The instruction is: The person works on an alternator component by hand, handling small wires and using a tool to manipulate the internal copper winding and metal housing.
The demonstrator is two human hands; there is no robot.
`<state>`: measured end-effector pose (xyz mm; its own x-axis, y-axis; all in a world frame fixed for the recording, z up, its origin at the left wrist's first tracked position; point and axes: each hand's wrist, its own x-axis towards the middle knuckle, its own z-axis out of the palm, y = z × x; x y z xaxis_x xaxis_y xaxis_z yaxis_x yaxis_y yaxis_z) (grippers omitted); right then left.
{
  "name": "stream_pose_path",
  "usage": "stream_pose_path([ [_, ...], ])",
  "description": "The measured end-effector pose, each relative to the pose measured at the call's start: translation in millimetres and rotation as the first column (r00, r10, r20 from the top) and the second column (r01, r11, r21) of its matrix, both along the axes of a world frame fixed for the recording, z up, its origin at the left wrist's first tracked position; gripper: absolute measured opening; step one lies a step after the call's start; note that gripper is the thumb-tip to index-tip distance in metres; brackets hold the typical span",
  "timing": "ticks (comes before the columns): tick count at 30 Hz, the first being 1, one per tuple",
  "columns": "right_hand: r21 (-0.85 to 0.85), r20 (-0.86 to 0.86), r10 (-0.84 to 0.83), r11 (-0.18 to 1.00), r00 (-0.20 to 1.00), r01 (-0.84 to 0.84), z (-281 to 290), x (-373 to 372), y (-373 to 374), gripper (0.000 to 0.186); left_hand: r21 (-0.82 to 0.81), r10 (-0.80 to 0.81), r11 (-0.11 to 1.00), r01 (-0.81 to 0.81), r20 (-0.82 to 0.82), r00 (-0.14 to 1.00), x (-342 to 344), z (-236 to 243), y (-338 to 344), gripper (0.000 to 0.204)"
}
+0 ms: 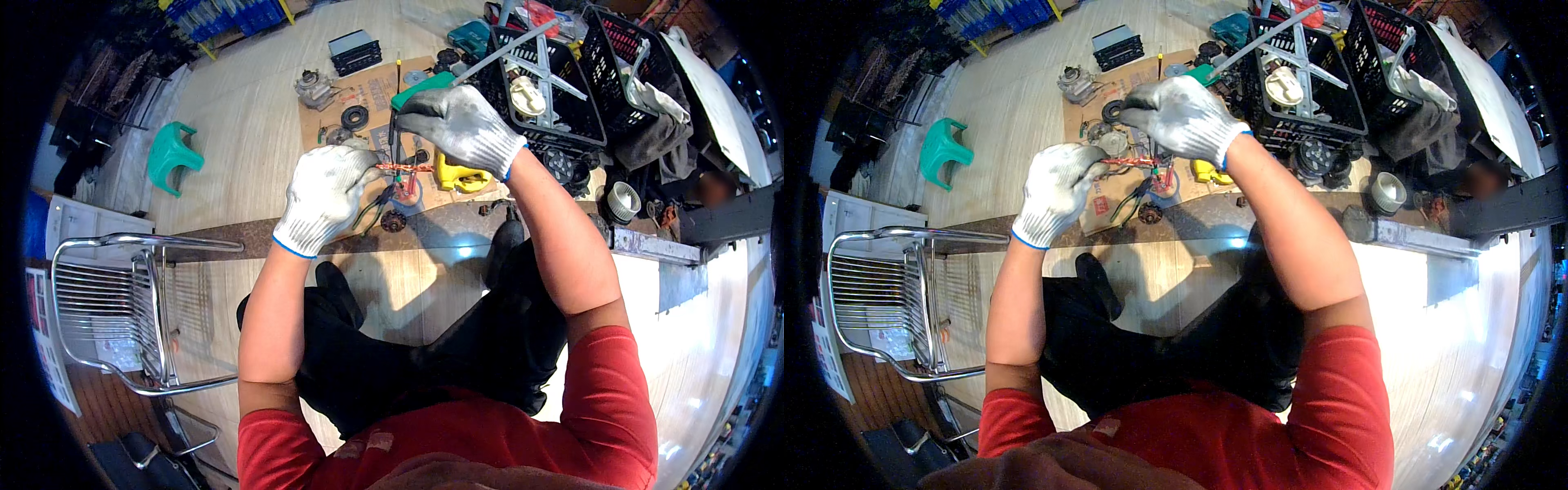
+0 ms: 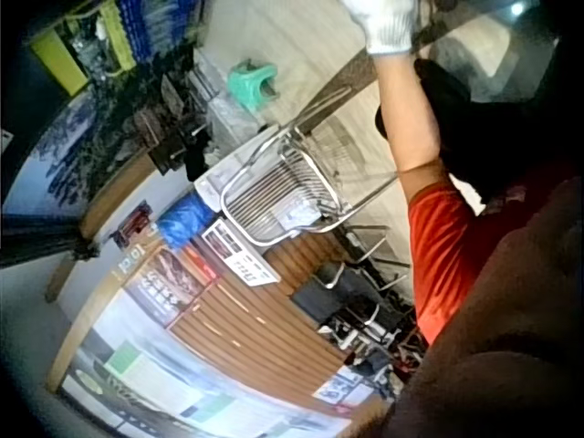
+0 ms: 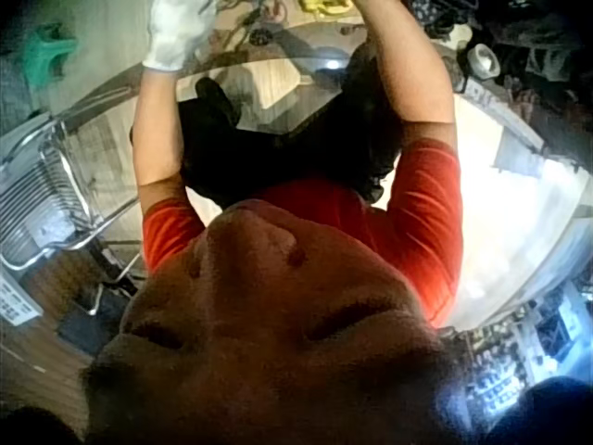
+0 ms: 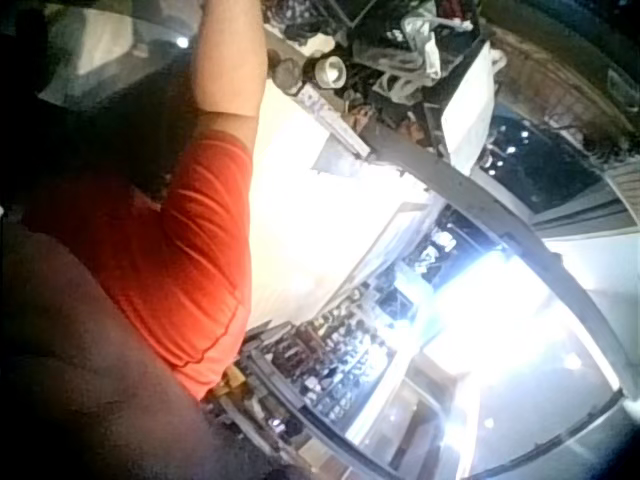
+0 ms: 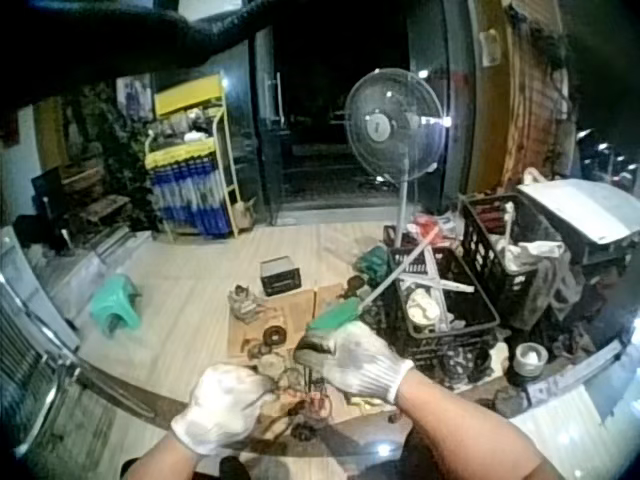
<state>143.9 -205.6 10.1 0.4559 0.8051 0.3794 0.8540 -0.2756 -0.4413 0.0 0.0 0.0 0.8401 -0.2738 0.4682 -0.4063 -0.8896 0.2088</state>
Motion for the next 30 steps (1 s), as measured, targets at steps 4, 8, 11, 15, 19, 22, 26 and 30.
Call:
stream_pose_path([
  [4,0.086,0.140,0.113,0.988,0.984,-0.126,-18.4,10.7,0.5,0.025,-0.181,-0.015,0.983,0.017,0.016,1.000,-5.5,1.7,-3.0,0.018],
  [8,0.139,-0.095,0.077,0.988,0.993,-0.063,-28.6,3.6,14.1,0.024,-0.347,0.052,0.937,-0.045,0.010,0.999,-6.7,10.8,1.2,0.018],
  [11,0.144,-0.400,-0.013,0.987,0.916,0.077,-34.8,-12.1,19.7,0.035,-0.353,0.197,0.920,-0.169,0.044,0.979,-7.5,8.6,4.7,0.018],
  [15,0.185,-0.244,0.051,0.983,0.968,-0.005,-36.9,-29.2,24.9,0.031,-0.376,0.316,0.890,-0.258,0.100,0.943,-7.5,7.2,9.9,0.021],
  [19,0.215,-0.100,0.036,0.977,0.994,-0.013,-28.6,-49.4,30.4,0.028,-0.300,0.398,0.885,-0.355,0.096,0.912,-5.3,5.5,13.7,0.018],
  [22,0.215,0.042,-0.051,0.976,0.998,0.041,-20.5,-62.2,33.3,0.022,-0.216,0.416,0.897,-0.385,0.125,0.901,-2.6,-2.1,17.9,0.016],
  [26,0.178,0.272,-0.112,0.982,0.956,0.065,-1.0,-67.2,28.6,0.017,-0.164,0.389,0.916,-0.365,0.143,0.910,-1.8,-3.1,14.2,0.014],
  [30,0.174,0.345,-0.114,0.983,0.931,0.056,12.6,-58.0,22.4,0.022,0.004,0.355,0.934,-0.357,0.094,0.930,-3.6,2.0,10.1,0.012],
])
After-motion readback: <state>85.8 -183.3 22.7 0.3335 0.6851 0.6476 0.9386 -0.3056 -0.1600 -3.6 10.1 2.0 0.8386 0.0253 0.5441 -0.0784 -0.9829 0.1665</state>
